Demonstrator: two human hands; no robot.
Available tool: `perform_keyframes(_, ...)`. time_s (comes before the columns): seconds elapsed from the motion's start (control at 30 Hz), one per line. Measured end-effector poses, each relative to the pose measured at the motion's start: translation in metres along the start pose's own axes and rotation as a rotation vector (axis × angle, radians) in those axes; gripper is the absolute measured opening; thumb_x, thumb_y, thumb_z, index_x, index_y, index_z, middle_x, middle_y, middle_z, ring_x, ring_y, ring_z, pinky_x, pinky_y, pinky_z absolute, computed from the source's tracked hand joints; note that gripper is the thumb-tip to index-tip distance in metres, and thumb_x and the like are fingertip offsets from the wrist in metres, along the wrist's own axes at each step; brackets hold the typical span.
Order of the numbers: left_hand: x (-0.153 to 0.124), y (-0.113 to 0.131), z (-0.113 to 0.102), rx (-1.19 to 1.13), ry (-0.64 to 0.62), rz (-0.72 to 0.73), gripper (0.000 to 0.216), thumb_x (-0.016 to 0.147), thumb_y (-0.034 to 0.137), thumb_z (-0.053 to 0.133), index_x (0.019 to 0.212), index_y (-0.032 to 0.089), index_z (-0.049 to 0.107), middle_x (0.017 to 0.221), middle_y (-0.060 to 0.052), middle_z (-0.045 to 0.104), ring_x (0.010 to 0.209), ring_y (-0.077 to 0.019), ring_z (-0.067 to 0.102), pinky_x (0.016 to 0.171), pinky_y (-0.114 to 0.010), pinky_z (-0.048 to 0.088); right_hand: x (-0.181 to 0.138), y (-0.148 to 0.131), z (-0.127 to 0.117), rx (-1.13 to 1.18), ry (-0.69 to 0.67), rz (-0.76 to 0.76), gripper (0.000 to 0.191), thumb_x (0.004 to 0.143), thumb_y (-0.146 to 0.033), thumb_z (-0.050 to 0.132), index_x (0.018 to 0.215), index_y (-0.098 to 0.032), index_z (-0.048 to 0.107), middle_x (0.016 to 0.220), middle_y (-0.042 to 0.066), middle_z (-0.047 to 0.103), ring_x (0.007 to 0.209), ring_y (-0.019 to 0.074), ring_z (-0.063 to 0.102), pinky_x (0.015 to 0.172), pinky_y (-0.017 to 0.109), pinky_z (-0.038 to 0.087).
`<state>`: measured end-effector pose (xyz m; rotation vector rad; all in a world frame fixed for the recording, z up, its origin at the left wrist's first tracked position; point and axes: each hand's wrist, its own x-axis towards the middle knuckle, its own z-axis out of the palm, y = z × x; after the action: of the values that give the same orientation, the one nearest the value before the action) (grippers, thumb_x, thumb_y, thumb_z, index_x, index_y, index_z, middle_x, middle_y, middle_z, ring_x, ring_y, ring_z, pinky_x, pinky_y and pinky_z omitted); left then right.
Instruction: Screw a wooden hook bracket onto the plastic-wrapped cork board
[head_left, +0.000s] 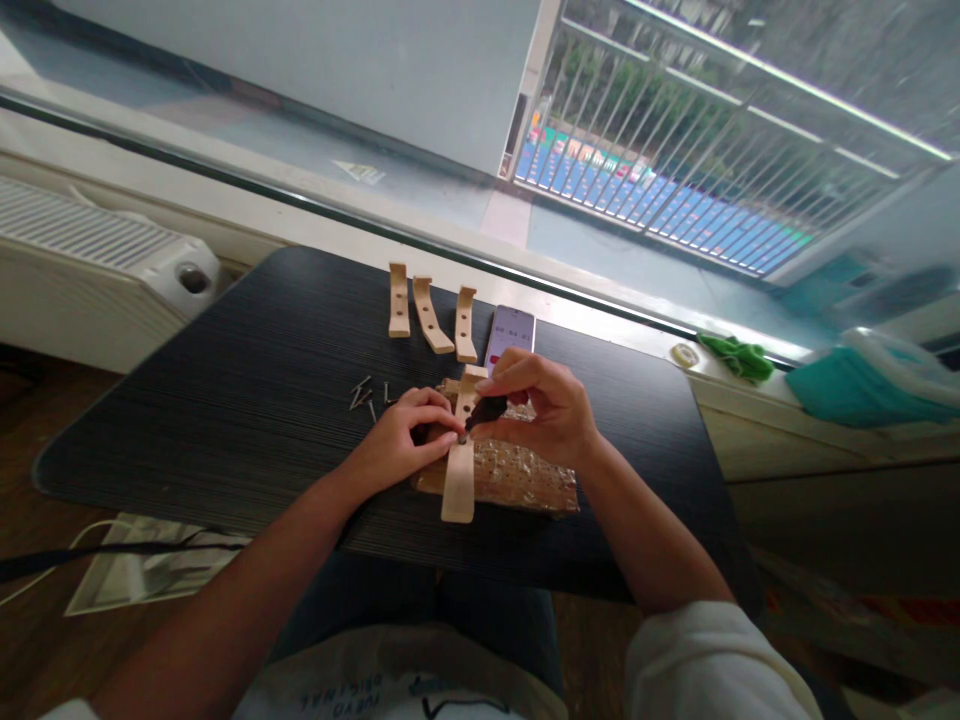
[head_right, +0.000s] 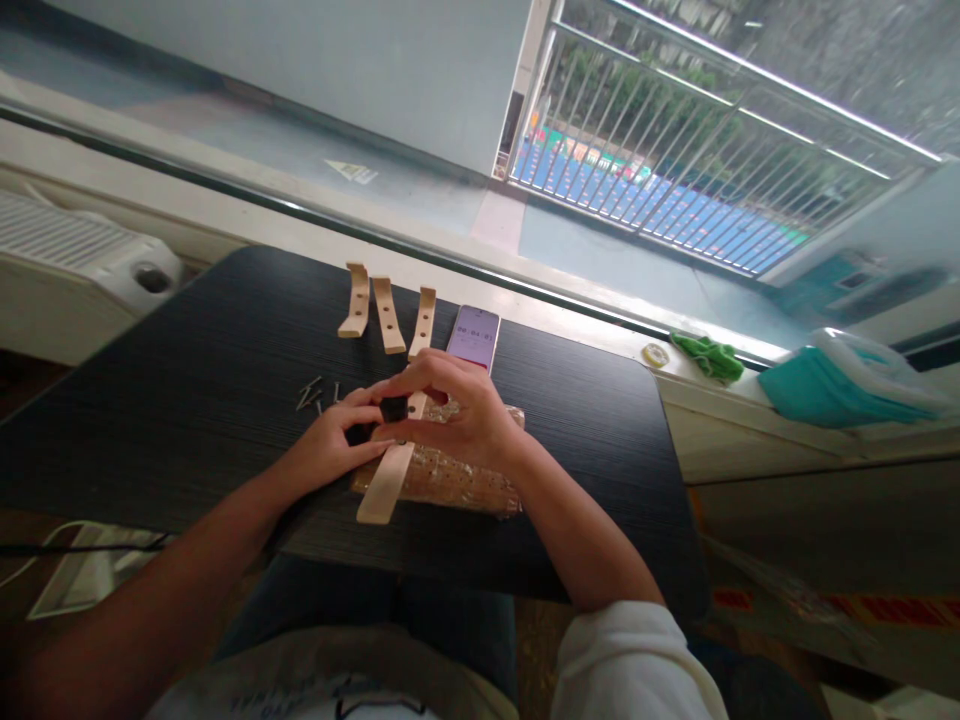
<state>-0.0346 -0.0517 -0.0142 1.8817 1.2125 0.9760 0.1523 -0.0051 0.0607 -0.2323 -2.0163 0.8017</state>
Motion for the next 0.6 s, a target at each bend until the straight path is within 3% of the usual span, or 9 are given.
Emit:
perform_keyframes(0.27,0.0005,0.0031,-0.0008,0.010,-0.009,-0.011,0.017,0.078,0.030,0.060,0.084,0.021,0.073,0.095,-0.005,0.062,0.099,-0.0241,0.056,0.092,-0.039,0.046,-0.0028,-0.0005,0.0015,-0.079,0.053,-0.012,0.030,0.072,-0.027,0.078,0.098,-0.021,0.064,0.072,-0.005,0.055,0.057,0.0050,0.043,0.049,0.020,0.036)
perform_keyframes(0.6,0.0001,0.0014,0.0000,0.023,-0.001,-0.008,0.016,0.079,0.030,0.060,0.084,0.022,0.072,0.093,-0.003,0.060,0.095,-0.0216,0.055,0.089,-0.036,0.047,0.0001,-0.0004,0.0036,-0.159,0.065,-0.066,0.024,0.077,-0.022,0.073,0.098,-0.020,0.062,0.075,-0.003,0.060,0.057,0.0061,0.048,0.050,0.021,0.042)
